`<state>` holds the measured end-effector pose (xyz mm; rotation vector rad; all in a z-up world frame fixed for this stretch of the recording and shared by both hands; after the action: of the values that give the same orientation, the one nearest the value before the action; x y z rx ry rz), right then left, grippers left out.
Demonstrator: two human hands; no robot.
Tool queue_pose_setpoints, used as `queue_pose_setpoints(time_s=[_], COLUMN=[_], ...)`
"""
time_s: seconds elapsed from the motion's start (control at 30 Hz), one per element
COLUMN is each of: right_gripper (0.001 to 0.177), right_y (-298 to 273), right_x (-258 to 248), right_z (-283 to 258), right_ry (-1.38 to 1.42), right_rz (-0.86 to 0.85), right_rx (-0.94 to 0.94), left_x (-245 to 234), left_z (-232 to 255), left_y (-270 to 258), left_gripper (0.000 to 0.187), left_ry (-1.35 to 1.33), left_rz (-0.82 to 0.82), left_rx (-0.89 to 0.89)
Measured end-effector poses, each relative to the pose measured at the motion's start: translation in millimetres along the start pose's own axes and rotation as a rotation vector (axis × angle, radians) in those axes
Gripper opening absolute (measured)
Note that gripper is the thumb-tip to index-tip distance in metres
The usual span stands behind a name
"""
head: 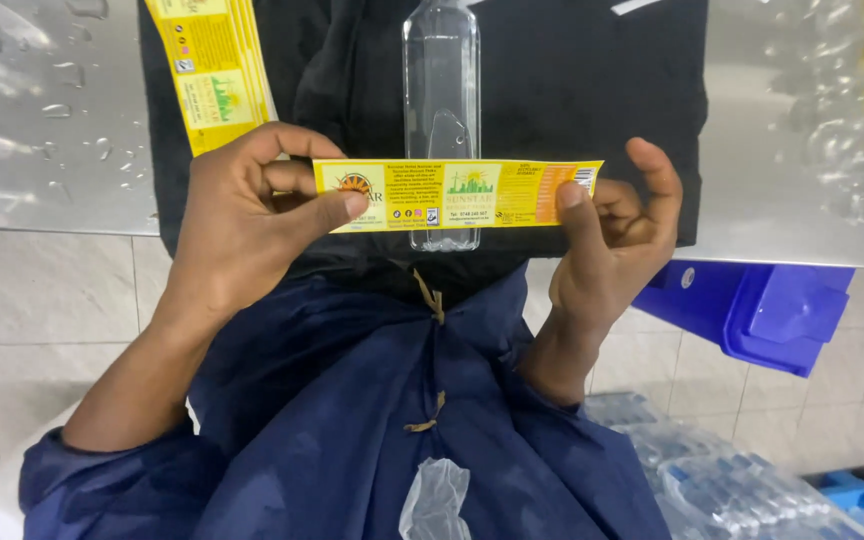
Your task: Manually applying adhesive labels to clear plastic water bottles.
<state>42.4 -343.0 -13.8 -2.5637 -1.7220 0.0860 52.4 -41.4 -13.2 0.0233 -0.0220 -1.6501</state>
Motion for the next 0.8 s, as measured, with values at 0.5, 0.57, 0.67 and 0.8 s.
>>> queue_pose_setpoints(time_s=[0.5, 0.57, 0.67, 0.8], right_gripper=[0.051, 0.051, 0.049, 0.051], right_y=[2.1, 2.4, 2.7, 4.0], right_x=[-3.6, -4.2, -3.8, -3.8], right_z=[22.8, 24.6, 26.3, 28.8], right_ry=[-0.035, -0.022, -0.025, -0.026], right_rz=[-0.047, -0.053, -0.063, -0.054], right_rx=[0.079, 0.09, 0.099, 0.121], left_x=[-0.4, -0.3, -0.6, -1.8], left_z=[-11.0, -12.3, -15.2, -18.5], left_y=[4.1, 3.8, 3.6, 3.9], left_gripper=[0.029, 0.029, 0.029, 0.03], left_ry=[0.06, 0.062, 0.058, 0.089], left_rz=[-0.04, -0.04, -0.042, -0.046], left_rx=[-0.089, -0.093, -0.107, -0.119])
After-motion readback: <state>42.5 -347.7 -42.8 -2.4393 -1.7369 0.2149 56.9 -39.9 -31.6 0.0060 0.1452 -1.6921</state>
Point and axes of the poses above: each hand's wrist, its own y-axis towards the middle knuckle, its own x-axis out of the palm, z = x × y, the point moved 5 cm from there along y, towards the middle knuckle, and after that the axes turned 15 degrees about x, right-handed, at the moved point
